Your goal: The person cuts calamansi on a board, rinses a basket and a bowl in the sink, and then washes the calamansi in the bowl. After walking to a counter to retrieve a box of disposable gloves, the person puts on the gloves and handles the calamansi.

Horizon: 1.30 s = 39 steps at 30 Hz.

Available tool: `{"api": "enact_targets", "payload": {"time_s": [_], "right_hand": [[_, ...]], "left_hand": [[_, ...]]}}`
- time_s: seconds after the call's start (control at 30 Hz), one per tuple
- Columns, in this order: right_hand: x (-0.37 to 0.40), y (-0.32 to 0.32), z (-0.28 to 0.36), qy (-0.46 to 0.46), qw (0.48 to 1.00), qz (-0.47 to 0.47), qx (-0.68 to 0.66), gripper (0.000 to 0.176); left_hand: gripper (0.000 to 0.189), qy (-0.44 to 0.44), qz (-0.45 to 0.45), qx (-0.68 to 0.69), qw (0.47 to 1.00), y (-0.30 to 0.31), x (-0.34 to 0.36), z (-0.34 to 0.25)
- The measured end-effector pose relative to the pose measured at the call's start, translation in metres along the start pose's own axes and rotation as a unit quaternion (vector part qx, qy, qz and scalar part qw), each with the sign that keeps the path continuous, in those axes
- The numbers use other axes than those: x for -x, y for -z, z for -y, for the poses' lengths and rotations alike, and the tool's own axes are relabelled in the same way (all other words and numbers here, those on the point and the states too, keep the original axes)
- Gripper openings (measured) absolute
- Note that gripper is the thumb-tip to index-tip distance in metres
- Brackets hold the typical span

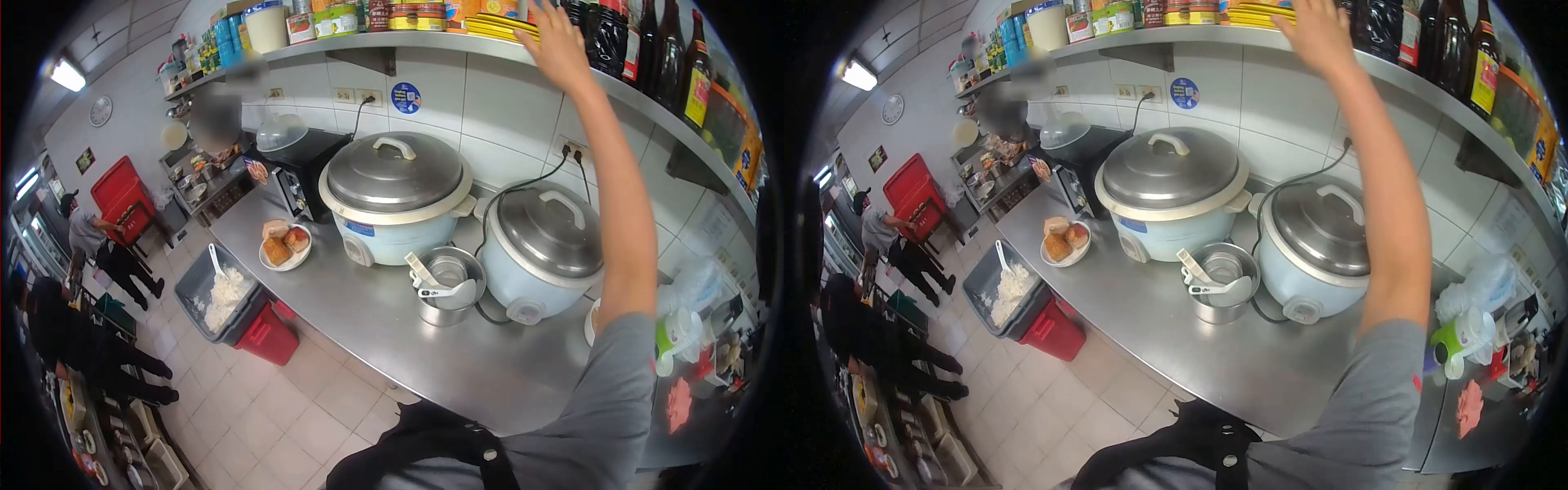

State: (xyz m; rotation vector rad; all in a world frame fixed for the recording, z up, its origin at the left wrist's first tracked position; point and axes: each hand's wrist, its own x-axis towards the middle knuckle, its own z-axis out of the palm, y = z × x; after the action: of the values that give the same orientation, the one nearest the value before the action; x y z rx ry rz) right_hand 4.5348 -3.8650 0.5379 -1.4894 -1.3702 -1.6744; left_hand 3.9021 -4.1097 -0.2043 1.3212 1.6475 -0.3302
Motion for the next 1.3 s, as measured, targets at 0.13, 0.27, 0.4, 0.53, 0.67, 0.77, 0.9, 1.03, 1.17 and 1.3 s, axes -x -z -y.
{"api": "enact_targets", "payload": {"time_s": [0.13,0.27,0.4,0.53,0.67,0.77,0.9,1.03,1.17,1.3], "right_hand": [[-0.027,-0.028,-0.036,-0.087,0.971,0.224,0.0,0.056],[-0.02,0.013,0.004,-0.085,0.989,0.122,0.001,0.026],[-0.015,0.045,0.041,0.028,0.999,-0.027,0.003,0.025],[0.043,0.097,0.086,0.124,0.991,-0.027,-0.053,0.054],[0.179,0.152,0.196,0.115,0.955,-0.005,-0.272,0.038],[0.279,0.19,0.267,0.079,0.922,0.115,-0.36,0.047],[0.358,0.228,0.319,-0.062,0.832,0.34,-0.434,0.051],[0.428,0.275,0.329,-0.363,0.556,0.447,-0.6,0.04],[0.489,0.287,0.333,-0.328,0.255,0.522,-0.745,0.045],[0.562,0.306,0.334,-0.276,0.178,0.616,-0.716,0.043]], "left_hand": [[0.09,0.002,-0.031,-0.011,0.999,-0.009,-0.015,-0.019],[0.087,-0.011,-0.039,-0.02,0.999,-0.017,-0.023,-0.025],[0.075,-0.114,-0.053,-0.066,0.99,-0.011,-0.027,-0.025],[0.061,-0.154,-0.076,-0.269,0.948,0.057,-0.027,-0.075],[0.084,-0.418,0.152,0.281,0.85,0.175,0.052,-0.23],[0.06,-0.427,0.365,0.641,0.523,0.212,0.142,-0.31],[0.047,-0.395,0.167,0.577,0.695,0.21,0.103,-0.318],[0.04,-0.407,0.06,0.6,0.685,0.222,0.11,-0.319],[0.038,-0.432,-0.008,0.543,0.72,0.23,0.102,-0.308],[0.04,-0.418,0.08,0.575,0.699,0.221,0.091,-0.305]]}}
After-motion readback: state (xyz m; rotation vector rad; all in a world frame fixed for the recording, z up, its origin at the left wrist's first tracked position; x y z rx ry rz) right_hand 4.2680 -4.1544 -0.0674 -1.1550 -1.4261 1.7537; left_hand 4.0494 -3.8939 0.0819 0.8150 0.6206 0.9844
